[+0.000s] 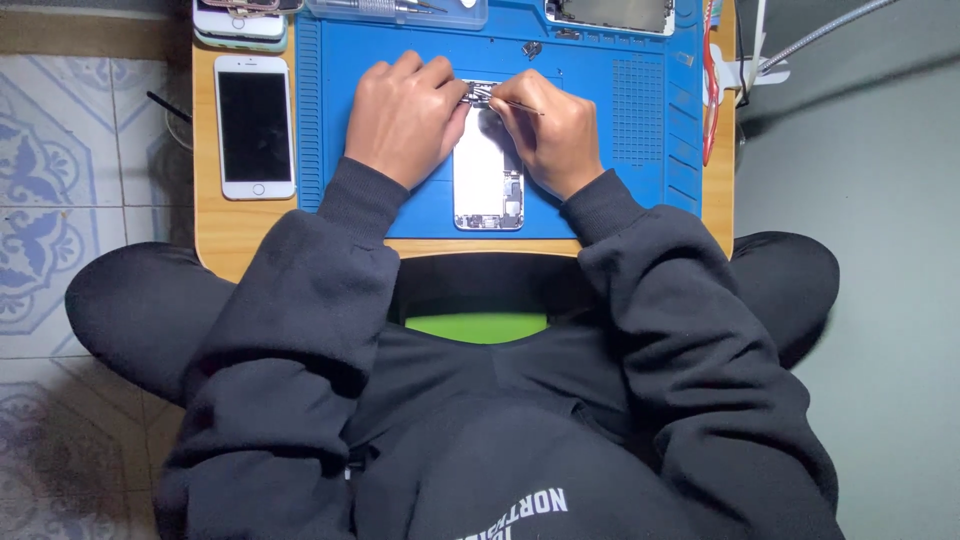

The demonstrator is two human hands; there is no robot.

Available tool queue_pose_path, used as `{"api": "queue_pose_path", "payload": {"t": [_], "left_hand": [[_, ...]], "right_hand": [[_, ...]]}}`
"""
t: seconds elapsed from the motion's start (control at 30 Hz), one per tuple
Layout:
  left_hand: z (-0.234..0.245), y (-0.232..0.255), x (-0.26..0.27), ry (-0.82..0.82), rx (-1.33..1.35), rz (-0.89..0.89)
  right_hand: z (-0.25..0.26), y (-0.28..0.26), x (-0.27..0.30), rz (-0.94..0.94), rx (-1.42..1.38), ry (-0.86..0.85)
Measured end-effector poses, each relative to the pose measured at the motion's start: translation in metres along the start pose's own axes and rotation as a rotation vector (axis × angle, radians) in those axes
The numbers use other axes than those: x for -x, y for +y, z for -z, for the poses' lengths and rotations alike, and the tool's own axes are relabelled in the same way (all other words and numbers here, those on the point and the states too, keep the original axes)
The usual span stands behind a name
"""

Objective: Applying small adhesive strips and internal components to a smartphone chassis using tweezers.

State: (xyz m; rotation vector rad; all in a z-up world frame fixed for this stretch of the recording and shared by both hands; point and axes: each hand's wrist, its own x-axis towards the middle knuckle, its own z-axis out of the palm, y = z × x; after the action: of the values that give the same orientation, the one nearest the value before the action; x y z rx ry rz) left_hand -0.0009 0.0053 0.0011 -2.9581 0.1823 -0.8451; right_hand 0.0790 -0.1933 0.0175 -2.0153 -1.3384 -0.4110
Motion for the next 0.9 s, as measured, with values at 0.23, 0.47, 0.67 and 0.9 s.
{"api": "queue_pose_path", "payload": {"t": [0.23,0.47,0.67,0.9], "left_hand": [[0.002,0.000,-0.001,0.004,0.026,-0.008],[0.002,-0.001,0.001,0.021,-0.056,-0.061],[0.000,-0.007,0.002,0.016,-0.105,-0.163],[-0.003,-0.005,0.003,-0.008,-0.092,-0.150]], "right_hand": [[0.003,0.003,0.002,-0.057,-0.059,0.116],[0.049,-0.005,-0.003,-0.184,-0.108,0.233],[0.074,0.013,0.028,-0.438,-0.317,0.225],[0.086,0.051,0.051,-0.444,0.567,0.145]]}}
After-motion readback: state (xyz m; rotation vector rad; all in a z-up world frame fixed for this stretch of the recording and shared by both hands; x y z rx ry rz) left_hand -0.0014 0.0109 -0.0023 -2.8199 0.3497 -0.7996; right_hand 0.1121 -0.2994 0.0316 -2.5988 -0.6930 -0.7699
